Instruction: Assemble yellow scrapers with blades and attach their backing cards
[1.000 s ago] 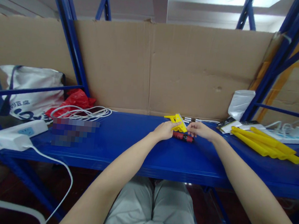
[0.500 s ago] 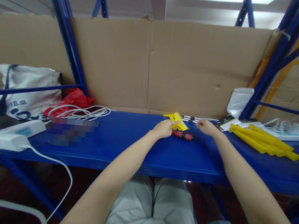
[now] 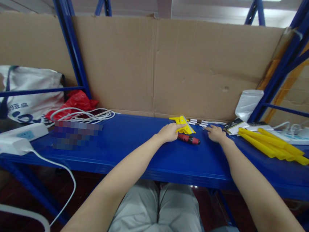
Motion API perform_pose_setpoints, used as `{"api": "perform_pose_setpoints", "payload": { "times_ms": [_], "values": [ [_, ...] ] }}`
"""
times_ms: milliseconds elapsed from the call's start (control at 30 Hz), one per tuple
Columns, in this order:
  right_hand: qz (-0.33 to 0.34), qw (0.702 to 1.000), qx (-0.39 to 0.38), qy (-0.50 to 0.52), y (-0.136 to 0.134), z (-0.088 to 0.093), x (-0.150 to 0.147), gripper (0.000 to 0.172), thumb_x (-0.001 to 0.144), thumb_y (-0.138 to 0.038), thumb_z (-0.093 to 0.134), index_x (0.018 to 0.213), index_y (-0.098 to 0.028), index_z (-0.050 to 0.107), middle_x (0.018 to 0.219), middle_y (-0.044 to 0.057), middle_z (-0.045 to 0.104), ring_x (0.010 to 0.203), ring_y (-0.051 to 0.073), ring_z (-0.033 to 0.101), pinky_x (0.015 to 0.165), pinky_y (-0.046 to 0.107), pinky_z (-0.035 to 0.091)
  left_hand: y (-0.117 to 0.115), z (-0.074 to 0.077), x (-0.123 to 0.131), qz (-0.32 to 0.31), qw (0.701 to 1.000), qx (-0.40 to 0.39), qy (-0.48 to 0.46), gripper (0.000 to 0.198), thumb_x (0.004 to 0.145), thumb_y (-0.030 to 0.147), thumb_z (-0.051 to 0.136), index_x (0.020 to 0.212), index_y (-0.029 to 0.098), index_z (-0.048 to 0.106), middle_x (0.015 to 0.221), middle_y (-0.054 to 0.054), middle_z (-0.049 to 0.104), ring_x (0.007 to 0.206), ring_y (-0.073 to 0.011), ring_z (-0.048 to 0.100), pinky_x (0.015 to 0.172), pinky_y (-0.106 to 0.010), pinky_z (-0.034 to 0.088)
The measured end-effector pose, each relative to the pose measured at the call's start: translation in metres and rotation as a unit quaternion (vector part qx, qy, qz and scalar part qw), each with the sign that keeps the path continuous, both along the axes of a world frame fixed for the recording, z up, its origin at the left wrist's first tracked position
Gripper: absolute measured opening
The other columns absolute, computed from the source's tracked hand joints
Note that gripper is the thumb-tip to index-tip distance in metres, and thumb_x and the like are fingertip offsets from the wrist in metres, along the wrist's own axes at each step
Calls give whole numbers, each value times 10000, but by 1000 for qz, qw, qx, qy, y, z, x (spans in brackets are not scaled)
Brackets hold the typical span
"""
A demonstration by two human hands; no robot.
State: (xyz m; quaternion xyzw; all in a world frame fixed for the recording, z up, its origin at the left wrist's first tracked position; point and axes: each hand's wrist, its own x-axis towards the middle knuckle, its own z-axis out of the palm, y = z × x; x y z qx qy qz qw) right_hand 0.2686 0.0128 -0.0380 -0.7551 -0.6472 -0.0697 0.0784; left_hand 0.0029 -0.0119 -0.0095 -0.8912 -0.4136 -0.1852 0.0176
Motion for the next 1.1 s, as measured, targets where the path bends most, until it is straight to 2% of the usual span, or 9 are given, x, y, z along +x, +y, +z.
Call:
{"api": "perform_pose_setpoints", "payload": {
  "times_ms": [100, 200, 400, 567, 733, 833, 967, 1033, 1100],
  "values": [
    [-10, 1000, -25, 9, -5, 3, -11, 495, 896, -253, 296, 1366, -268, 452, 1502, 83, 278, 1353, 329, 262, 1014, 605, 283, -1, 0, 0, 0, 1000, -2, 0, 548, 827, 115, 462, 1354, 264, 470, 1291, -53, 567, 1147, -214, 546, 945, -310, 428],
    [-10, 999, -28, 10, -6, 3, -18, 500, 904, -267, 283, 1380, -240, 431, 1511, 90, 257, 1363, 321, 241, 1034, 595, 257, -1, 1, 0, -1, 1000, -5, 0, 545, 828, 114, 461, 1352, 263, 472, 1302, -53, 560, 1158, -217, 540, 947, -311, 428],
    [-12, 1000, -26, 6, 0, 0, -20, 490, 917, -308, 259, 1352, -215, 464, 1493, 110, 293, 1359, 318, 251, 1032, 599, 246, -3, 2, 1, -3, 1000, -10, -6, 533, 830, 123, 470, 1343, 266, 483, 1321, -37, 546, 1169, -208, 533, 954, -300, 424],
    [8, 999, -6, -33, -1, 0, -22, 455, 912, -268, 288, 1289, -188, 531, 1466, 121, 340, 1343, 304, 277, 1038, 568, 250, -2, 1, 1, -4, 1000, -8, -4, 536, 830, 116, 460, 1345, 261, 480, 1313, -38, 552, 1166, -204, 535, 957, -298, 421],
    [43, 998, 28, -23, -1, 4, -29, 340, 865, -209, 388, 1072, -175, 656, 1301, 130, 513, 1240, 281, 394, 994, 469, 345, -2, 1, 1, -1, 1000, -6, -3, 545, 829, 117, 460, 1350, 277, 471, 1313, -29, 552, 1162, -202, 537, 951, -296, 426],
    [7, 1000, 27, 13, -1, 9, -35, 278, 833, -190, 423, 938, -173, 680, 1197, 141, 560, 1161, 281, 455, 910, 417, 418, -2, 1, 1, -1, 1000, -8, 1, 544, 832, 125, 465, 1355, 277, 464, 1309, -31, 555, 1160, -202, 538, 948, -293, 428],
    [-24, 998, 2, 53, 0, 10, -37, 210, 790, -200, 491, 856, -192, 690, 1140, 119, 580, 1120, 290, 488, 876, 412, 440, -1, 1, 1, -1, 1000, -6, 6, 551, 829, 115, 461, 1355, 280, 462, 1310, -31, 553, 1160, -203, 538, 949, -296, 430],
    [-12, 998, 24, 62, 2, 8, -34, 174, 762, -187, 516, 789, -192, 688, 1117, 113, 594, 1120, 297, 492, 889, 428, 431, 0, 0, 1, 1, 1000, -1, 7, 551, 832, 113, 457, 1356, 285, 461, 1309, -32, 554, 1159, -204, 540, 944, -298, 433],
    [34, 993, 82, 82, 4, 8, -31, 135, 728, -174, 536, 705, -187, 668, 1025, 108, 628, 1068, 289, 528, 878, 421, 437, 0, 0, 1, 1, 1000, 1, 8, 550, 835, 114, 454, 1355, 291, 460, 1306, -31, 557, 1155, -204, 543, 940, -298, 437]
  ]
}}
